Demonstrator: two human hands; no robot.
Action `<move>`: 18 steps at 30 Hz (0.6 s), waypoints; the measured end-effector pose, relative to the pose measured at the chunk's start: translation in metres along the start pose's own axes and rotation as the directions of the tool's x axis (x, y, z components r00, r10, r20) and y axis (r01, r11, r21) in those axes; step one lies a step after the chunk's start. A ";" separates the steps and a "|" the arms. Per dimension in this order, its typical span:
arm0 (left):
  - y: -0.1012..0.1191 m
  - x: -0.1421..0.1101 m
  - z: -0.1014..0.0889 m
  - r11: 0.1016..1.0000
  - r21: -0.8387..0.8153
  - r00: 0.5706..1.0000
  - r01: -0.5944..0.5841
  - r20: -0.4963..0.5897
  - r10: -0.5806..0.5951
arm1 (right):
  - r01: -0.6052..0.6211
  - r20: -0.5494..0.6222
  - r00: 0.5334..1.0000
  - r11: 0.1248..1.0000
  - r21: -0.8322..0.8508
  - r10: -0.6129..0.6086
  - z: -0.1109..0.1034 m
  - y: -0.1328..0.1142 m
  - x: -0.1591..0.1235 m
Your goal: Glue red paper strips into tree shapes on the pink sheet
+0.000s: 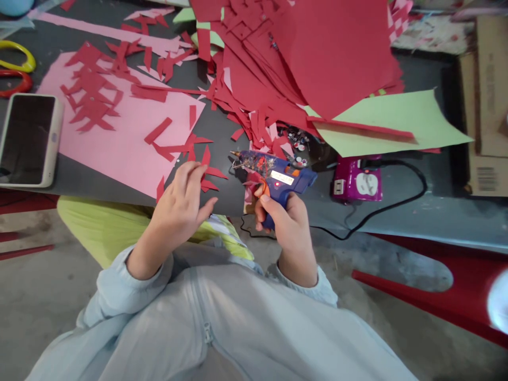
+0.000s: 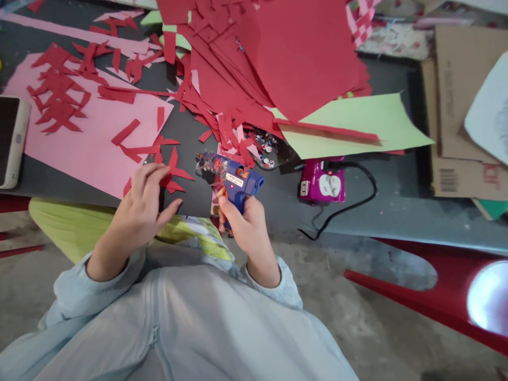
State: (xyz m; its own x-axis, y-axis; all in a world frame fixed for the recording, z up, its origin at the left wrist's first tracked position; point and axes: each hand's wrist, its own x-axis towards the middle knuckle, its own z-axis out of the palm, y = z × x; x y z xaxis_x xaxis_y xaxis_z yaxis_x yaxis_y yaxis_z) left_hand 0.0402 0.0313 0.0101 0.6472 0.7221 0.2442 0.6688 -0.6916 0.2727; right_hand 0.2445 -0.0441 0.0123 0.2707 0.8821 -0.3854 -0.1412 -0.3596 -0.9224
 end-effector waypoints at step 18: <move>0.006 0.002 0.003 0.994 0.111 0.991 0.003 0.135 -0.018 | -0.011 -0.007 1.000 1.000 -0.002 0.011 0.000 0.000 -0.001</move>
State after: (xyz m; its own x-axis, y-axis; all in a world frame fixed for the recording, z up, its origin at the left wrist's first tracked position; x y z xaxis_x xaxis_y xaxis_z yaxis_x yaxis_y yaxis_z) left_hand 0.0472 0.0284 0.0092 0.6788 0.7259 0.1114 0.7069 -0.6869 0.1686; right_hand 0.2439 -0.0445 0.0128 0.2761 0.8758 -0.3959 -0.1422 -0.3702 -0.9180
